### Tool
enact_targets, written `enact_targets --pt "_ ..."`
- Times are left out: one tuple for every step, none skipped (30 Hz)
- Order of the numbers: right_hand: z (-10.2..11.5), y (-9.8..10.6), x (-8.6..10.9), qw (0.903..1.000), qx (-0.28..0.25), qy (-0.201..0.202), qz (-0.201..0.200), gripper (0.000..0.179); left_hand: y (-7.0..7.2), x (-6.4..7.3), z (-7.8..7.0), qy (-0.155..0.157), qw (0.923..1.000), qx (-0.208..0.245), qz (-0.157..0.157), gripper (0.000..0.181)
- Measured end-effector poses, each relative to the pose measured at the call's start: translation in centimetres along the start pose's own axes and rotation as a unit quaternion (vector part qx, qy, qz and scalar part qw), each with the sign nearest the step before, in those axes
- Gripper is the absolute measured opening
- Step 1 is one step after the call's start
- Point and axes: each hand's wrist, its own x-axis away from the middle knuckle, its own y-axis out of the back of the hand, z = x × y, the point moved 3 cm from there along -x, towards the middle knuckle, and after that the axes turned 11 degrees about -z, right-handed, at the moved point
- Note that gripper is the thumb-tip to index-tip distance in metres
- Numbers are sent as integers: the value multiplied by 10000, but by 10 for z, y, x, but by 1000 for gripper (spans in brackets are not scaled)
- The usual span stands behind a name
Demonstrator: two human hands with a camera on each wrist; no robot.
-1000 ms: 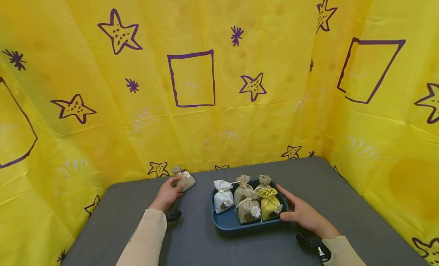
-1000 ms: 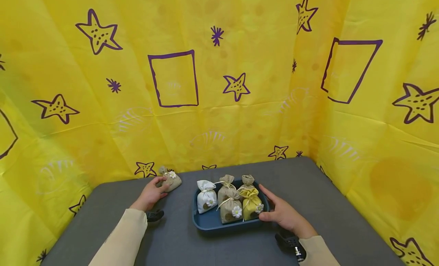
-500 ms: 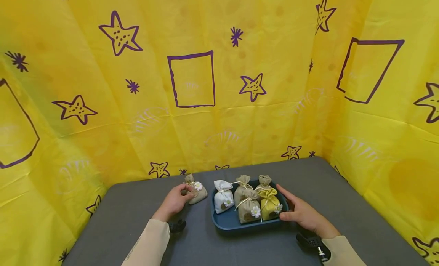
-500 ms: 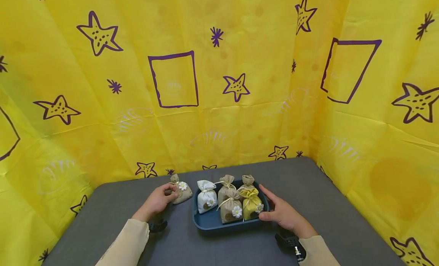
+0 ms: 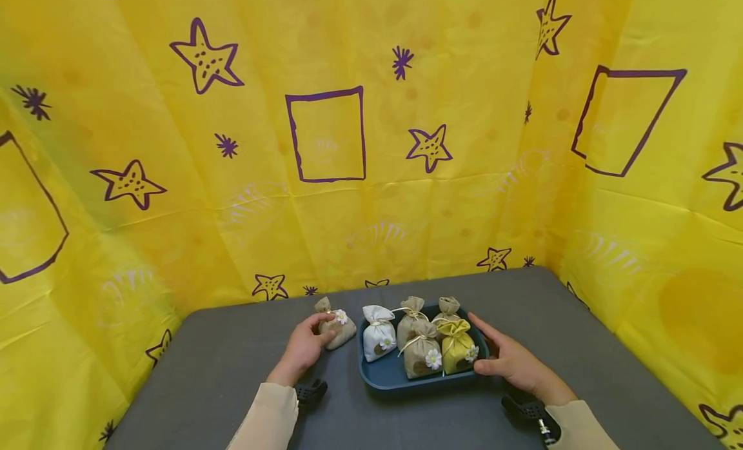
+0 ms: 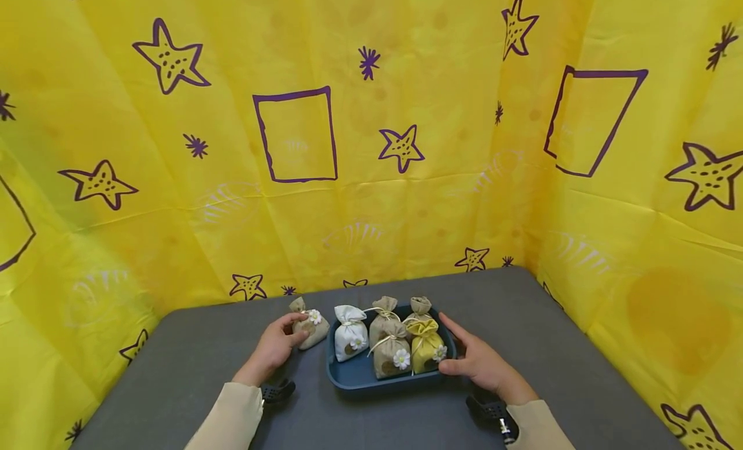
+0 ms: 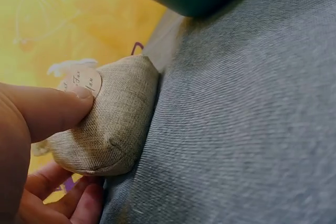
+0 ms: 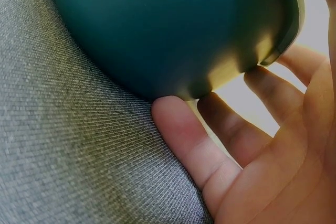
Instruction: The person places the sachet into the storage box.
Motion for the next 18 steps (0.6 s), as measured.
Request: enact_targets --pt "0 0 0 10000 16 6 -6 88 -1 1 0 1 10000 23 -31 28" --pt "0 0 0 10000 36 3 -15 88 -2 1 0 -21 10000 30 -56 28" --pt "0 1 0 10000 70 -7 -30 88 -3 2 0 -60 9999 15 -85 27" --pt "0 1 0 9999 124 -20 -46 88 -3 2 -1 -130 9998 -11 -117 27" --pt "0 1 0 9998 192 -36 -69 88 -5 3 -1 -212 9997 -45 -151 27" --pt "1 2 0 9997 241 -47 -86 89 -6 3 -1 -306 9993 -67 -186 27" --pt "1 2 0 9996 258 -52 -98 89 -7 4 -1 -407 9989 -94 -221 27" --pt "1 2 0 9996 265 -57 -100 89 -7 4 -1 -480 9985 -93 -243 26" --pt "0 2 0 9996 260 -53 -97 89 -8 5 -2 -538 9981 -102 -275 26" --pt "0 2 0 9997 245 -42 -88 89 -8 7 -2 -556 9979 -98 -310 26" --pt "0 1 0 9998 200 -36 -72 89 -8 8 -1 -526 9980 -67 -340 25" --pt "-1 1 0 9999 157 -22 -57 89 -8 9 0 -462 9982 -27 -369 25" --pt "-1 1 0 9999 130 -15 -46 89 -7 10 0 -419 9983 -7 -401 25" --pt "-1 1 0 9999 120 -14 -43 89 -7 12 1 -362 9984 25 -431 25" --pt "-1 1 1 9999 117 -13 -47 89 -6 13 0 -300 9985 64 -460 24" --pt "-1 0 1 9999 99 -17 -53 89 -5 13 0 -242 9985 115 -480 25" --pt "-1 0 0 9999 89 -15 -64 89 -5 14 0 -202 9984 209 -484 25" --pt "-1 0 0 9999 84 -15 -75 89 -4 14 -1 -193 9983 276 -482 25"
